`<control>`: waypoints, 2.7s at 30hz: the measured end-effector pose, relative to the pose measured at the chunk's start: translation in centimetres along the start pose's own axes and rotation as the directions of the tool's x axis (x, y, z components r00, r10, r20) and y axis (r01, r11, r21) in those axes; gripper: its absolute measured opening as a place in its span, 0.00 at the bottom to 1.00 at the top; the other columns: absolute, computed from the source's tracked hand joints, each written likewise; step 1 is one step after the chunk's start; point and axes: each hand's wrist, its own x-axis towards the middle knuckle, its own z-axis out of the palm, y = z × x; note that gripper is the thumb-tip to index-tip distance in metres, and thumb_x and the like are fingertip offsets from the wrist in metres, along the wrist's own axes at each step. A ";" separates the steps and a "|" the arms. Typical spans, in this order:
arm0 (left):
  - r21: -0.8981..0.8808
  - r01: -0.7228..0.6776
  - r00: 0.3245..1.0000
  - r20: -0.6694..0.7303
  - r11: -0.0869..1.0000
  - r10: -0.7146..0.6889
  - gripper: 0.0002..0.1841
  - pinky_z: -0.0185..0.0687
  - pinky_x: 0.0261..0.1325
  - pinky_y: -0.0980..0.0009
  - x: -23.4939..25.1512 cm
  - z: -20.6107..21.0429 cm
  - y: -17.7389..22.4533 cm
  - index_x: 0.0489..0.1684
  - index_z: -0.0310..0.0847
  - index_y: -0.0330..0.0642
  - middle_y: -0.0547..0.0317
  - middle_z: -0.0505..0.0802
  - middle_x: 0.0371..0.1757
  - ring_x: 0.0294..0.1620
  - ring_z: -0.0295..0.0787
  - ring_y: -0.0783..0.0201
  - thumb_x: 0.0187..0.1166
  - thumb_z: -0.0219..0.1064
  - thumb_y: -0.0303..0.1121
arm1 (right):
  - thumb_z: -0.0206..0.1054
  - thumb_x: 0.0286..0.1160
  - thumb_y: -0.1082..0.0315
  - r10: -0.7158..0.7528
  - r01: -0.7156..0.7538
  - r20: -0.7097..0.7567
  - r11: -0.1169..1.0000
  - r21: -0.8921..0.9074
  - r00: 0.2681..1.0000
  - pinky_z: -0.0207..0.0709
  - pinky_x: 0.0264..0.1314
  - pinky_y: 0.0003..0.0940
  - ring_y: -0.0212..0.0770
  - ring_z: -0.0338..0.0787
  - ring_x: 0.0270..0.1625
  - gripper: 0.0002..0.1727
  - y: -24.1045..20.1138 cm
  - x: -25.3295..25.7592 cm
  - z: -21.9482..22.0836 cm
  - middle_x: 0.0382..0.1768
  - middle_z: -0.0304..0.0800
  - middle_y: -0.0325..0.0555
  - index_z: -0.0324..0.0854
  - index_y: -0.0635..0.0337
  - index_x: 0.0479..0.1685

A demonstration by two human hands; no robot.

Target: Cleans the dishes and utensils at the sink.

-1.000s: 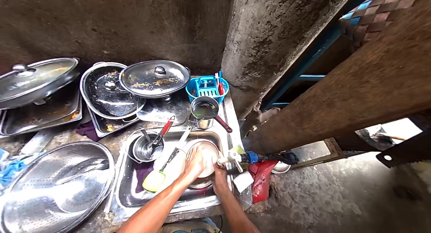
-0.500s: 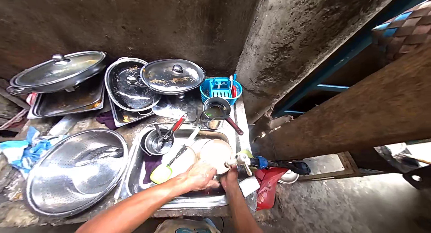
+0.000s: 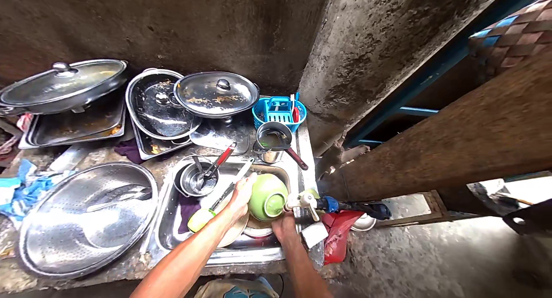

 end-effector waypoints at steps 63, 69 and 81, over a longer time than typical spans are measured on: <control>0.696 0.248 0.964 -0.245 0.674 -0.103 0.27 0.74 0.69 0.41 -4.6 -41.2 3.2 0.71 0.80 0.42 0.40 0.80 0.77 0.76 0.76 0.44 0.86 0.57 0.53 | 0.56 0.88 0.49 0.355 0.300 0.129 -0.483 -0.823 0.926 0.78 0.70 0.60 0.58 0.85 0.72 0.29 14.3 0.1 12.0 0.70 0.85 0.59 0.74 0.59 0.78; 0.826 -0.097 0.881 -0.189 0.555 0.434 0.31 0.78 0.73 0.48 -7.0 -37.8 5.5 0.79 0.74 0.37 0.37 0.80 0.78 0.75 0.80 0.45 0.81 0.64 0.49 | 0.61 0.84 0.61 0.341 0.283 0.165 -0.333 -0.899 0.925 0.79 0.68 0.59 0.57 0.88 0.67 0.18 14.6 1.1 10.7 0.62 0.89 0.58 0.84 0.59 0.64; 0.059 -0.029 0.980 0.199 0.998 0.017 0.28 0.85 0.69 0.53 -4.8 -11.6 -6.5 0.89 0.58 0.37 0.44 0.79 0.80 0.74 0.83 0.52 0.92 0.48 0.40 | 0.65 0.76 0.63 -0.065 0.183 0.189 -0.087 -0.979 0.980 0.83 0.56 0.52 0.50 0.92 0.49 0.14 2.0 -2.0 5.8 0.42 0.93 0.53 0.88 0.61 0.51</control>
